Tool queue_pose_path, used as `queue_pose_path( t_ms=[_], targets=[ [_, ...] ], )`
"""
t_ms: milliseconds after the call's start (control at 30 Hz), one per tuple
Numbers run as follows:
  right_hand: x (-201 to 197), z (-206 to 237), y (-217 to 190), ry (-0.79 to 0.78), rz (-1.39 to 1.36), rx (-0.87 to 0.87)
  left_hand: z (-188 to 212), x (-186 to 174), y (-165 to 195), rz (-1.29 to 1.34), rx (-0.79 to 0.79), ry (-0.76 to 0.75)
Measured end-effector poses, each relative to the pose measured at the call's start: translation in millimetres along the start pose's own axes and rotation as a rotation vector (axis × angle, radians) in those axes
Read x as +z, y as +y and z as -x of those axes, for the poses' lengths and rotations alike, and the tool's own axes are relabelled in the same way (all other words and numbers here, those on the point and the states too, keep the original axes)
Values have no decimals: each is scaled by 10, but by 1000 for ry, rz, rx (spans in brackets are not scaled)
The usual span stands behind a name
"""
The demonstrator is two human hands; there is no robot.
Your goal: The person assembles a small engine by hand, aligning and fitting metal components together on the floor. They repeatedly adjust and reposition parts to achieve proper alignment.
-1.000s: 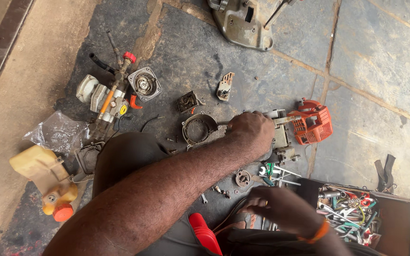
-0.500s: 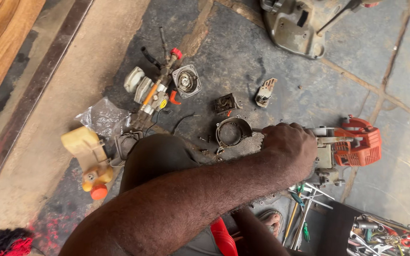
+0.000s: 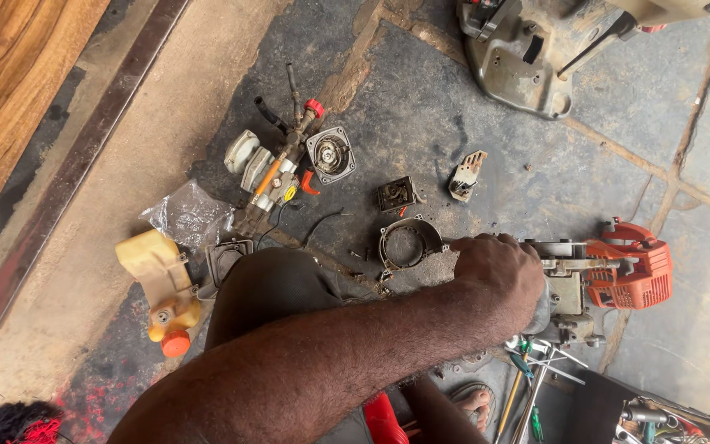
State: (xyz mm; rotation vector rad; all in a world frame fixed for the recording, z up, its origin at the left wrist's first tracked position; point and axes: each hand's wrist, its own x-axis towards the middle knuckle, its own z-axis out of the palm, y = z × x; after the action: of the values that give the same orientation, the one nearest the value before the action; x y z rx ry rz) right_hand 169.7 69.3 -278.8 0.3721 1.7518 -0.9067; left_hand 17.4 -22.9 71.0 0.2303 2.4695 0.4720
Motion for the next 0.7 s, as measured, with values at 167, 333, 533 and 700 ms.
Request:
queue_pose_path(
  t_ms=[167, 333, 533, 700],
  targets=[
    [31, 1, 27, -6, -9, 0, 5, -34, -32, -45, -30, -13],
    [46, -1, 51, -5, -20, -3, 14, -63, -11, -40, -20, 0],
    [-71, -45, 92, 19, 5, -5, -146, 40, 6, -49, -95, 80],
    [-312, -8, 118, 77, 40, 0, -319, 87, -24, -63, -105, 121]
  ],
)
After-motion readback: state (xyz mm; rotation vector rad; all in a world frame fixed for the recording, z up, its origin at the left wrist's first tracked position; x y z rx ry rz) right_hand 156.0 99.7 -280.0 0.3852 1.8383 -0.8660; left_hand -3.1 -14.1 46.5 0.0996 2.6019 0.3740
